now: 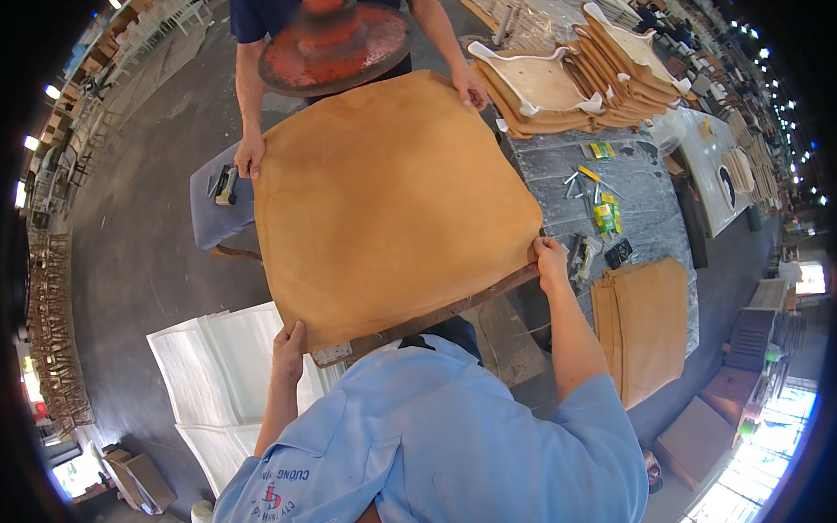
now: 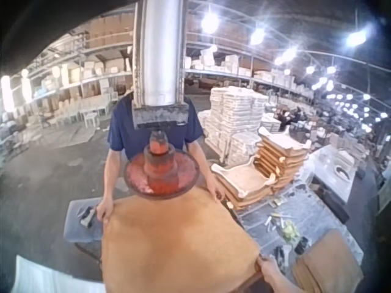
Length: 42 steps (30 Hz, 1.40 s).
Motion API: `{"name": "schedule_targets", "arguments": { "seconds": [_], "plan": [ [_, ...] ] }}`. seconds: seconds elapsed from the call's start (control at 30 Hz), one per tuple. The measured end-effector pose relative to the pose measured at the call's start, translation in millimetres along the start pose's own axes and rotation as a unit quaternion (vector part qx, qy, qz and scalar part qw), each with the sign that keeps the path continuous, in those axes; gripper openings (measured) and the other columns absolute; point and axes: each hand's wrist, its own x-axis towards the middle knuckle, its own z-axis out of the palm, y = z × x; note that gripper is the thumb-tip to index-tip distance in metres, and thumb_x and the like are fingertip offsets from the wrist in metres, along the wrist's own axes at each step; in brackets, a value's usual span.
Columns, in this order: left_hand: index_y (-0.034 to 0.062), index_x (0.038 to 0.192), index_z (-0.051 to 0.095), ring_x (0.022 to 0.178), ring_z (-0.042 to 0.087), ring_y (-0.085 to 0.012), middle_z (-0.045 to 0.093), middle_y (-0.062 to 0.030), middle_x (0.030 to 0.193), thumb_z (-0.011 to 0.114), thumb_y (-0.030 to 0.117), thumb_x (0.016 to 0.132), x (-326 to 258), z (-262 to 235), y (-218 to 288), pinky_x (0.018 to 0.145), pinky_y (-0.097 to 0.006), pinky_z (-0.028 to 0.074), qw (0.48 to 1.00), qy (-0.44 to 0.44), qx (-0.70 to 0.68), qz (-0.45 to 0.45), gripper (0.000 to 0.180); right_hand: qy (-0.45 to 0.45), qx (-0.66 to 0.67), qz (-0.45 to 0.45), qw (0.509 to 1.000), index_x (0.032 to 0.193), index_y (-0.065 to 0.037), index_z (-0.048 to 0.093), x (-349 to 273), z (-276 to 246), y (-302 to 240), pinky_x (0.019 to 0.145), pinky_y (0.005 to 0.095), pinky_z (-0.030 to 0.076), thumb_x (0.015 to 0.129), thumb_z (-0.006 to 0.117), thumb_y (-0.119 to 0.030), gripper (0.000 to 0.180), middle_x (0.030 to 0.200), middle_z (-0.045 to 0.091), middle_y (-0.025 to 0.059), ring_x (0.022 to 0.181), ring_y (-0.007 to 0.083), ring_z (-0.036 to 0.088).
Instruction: The person places a white fabric cover over a wooden chair seat, aligns it, and uses a staple gun to secure the fabric to the underside of the seat. The person repeats this process for multiple chair seats.
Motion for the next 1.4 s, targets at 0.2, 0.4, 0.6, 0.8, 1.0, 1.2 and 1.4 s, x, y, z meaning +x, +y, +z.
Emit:
{"name": "schedule_targets", "arguments": {
  "seconds": [0.2, 0.4, 0.6, 0.8, 1.0, 1.2, 1.4],
  "plan": [
    [-0.0036, 0.129, 0.069, 0.108, 0.068, -0.0150, 0.074, -0.0081, 0.120, 0.069, 0.029, 0.106, -4, 14, -9, 0.098, -0.032, 0.052, 1.000, 0.007, -0.010, 0.001, 0.039, 0.023, 0.013, -0.023, 0.999, 0.107, -0.015, 0.068, 8, -8, -8, 0.069, 0.0339, 0.054, 0.107, 0.066, -0.030, 0.015, 0.090, 0.071, -0.0011, 0.079, 0.0140, 0.067],
    [-0.0039, 0.129, 0.069, 0.108, 0.068, -0.0143, 0.074, -0.0078, 0.120, 0.068, 0.028, 0.107, -12, 15, -10, 0.098, -0.032, 0.053, 0.998, 0.021, -0.065, 0.016, 0.039, -0.032, 0.122, -0.034, 0.991, 0.100, -0.016, 0.068, 3, -2, -25, 0.067, 0.0340, 0.051, 0.104, 0.070, -0.030, 0.015, 0.087, 0.068, -0.0040, 0.079, 0.0107, 0.063],
    [-0.0049, 0.129, 0.068, 0.108, 0.068, -0.0152, 0.074, -0.0087, 0.120, 0.066, 0.027, 0.108, -13, 26, -7, 0.097, -0.031, 0.054, 0.996, 0.049, -0.067, 0.037, 0.039, -0.028, -0.002, -0.020, 0.999, 0.099, -0.014, 0.070, 13, -15, -27, 0.068, 0.0331, 0.051, 0.105, 0.070, -0.029, 0.016, 0.086, 0.068, -0.0031, 0.079, 0.0109, 0.064],
    [-0.0053, 0.131, 0.067, 0.106, 0.069, -0.0154, 0.074, -0.0090, 0.119, 0.066, 0.024, 0.108, -16, 30, -4, 0.095, -0.032, 0.055, 0.995, 0.071, -0.061, 0.038, 0.037, -0.008, -0.043, -0.022, 0.999, 0.105, -0.008, 0.071, 12, -11, -27, 0.073, 0.0323, 0.053, 0.101, 0.074, -0.025, 0.017, 0.090, 0.070, 0.0006, 0.081, 0.0133, 0.065],
    [-0.0052, 0.128, 0.068, 0.100, 0.070, -0.0141, 0.074, -0.0078, 0.115, 0.066, 0.023, 0.108, -22, 29, -12, 0.089, -0.030, 0.056, 0.993, 0.089, -0.062, 0.041, 0.035, 0.036, -0.240, -0.436, 0.867, 0.116, -0.004, 0.069, -39, 26, -48, 0.088, 0.0425, 0.053, 0.090, 0.079, -0.017, 0.030, 0.105, 0.068, 0.0133, 0.100, 0.0309, 0.065],
    [-0.0053, 0.125, 0.068, 0.096, 0.070, -0.0130, 0.075, -0.0078, 0.112, 0.067, 0.025, 0.108, -17, 41, -14, 0.086, -0.030, 0.056, 0.994, 0.088, -0.056, 0.043, 0.035, -0.377, -0.398, -0.542, 0.637, 0.113, -0.011, 0.068, -121, 124, -32, 0.093, 0.0484, 0.051, 0.083, 0.085, -0.020, 0.035, 0.110, 0.063, 0.0109, 0.107, 0.0350, 0.062],
    [0.0031, 0.120, 0.068, 0.106, 0.064, -0.0200, 0.066, -0.0109, 0.119, 0.070, 0.023, 0.103, -25, 52, -10, 0.091, -0.035, 0.054, 0.834, 0.395, 0.350, 0.162, 0.026, -0.430, -0.399, -0.525, 0.617, 0.107, -0.011, 0.067, -114, 146, -31, 0.088, 0.0483, 0.052, 0.082, 0.085, -0.020, 0.032, 0.108, 0.062, 0.0102, 0.103, 0.0351, 0.063]
  ]
}}
